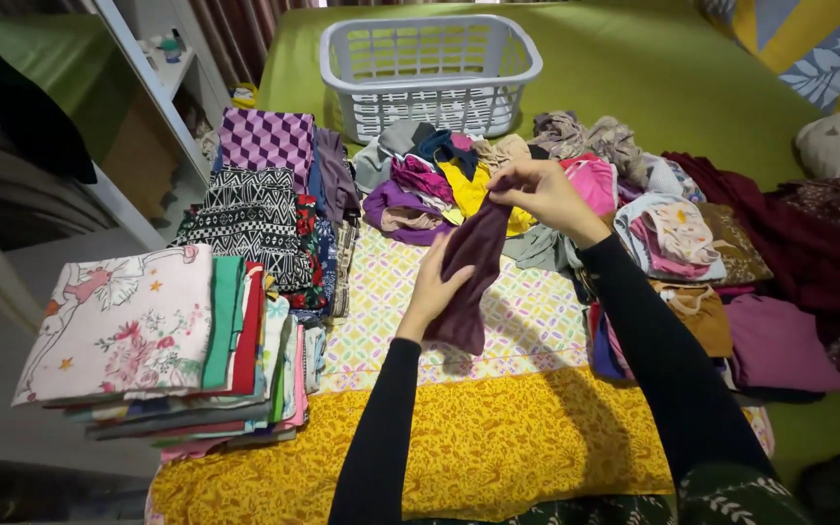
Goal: Folding various garments on a bed and stacking them into neat piles.
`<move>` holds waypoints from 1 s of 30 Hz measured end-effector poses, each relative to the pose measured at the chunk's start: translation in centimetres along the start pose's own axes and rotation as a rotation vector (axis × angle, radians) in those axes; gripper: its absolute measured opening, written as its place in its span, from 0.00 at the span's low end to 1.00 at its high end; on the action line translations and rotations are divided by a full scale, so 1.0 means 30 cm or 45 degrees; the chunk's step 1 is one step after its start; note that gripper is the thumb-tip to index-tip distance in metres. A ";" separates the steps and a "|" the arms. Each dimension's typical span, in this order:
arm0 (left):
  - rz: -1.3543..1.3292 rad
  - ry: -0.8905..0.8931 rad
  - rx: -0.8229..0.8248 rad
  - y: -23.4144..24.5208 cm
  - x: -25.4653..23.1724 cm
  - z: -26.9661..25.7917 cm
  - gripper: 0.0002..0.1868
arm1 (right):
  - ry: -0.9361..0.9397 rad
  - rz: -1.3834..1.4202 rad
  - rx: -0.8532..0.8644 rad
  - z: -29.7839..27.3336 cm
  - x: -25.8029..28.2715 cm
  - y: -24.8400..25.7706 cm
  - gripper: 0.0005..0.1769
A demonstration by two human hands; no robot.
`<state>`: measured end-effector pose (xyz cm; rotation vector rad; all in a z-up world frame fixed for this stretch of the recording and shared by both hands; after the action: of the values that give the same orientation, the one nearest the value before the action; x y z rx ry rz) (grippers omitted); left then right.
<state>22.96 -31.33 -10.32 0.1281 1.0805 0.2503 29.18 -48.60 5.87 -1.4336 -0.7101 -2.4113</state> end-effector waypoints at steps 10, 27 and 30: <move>0.076 0.037 0.468 0.173 -0.002 0.037 0.20 | -0.271 -0.010 -0.236 -0.095 -0.049 0.259 0.08; 1.361 -0.197 -0.560 0.374 -0.142 0.083 0.03 | 0.456 -1.547 -0.330 -0.232 -0.054 0.152 0.12; 1.213 -0.099 -0.504 0.351 -0.124 -0.079 0.12 | 0.417 -1.570 -0.048 -0.350 -0.196 0.058 0.09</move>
<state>17.74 -22.21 -5.87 0.2882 0.8059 1.2944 24.92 -55.80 -2.94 -0.5361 -1.8293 -3.3482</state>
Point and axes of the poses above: each hand's wrist, its own z-axis towards the middle knuckle, its own y-axis out of the back of the hand, x = y × z, the point moved 8 cm from there along z, towards the middle knuckle, and after that the axes turned 9 degrees about z, right-handed, at the moved point
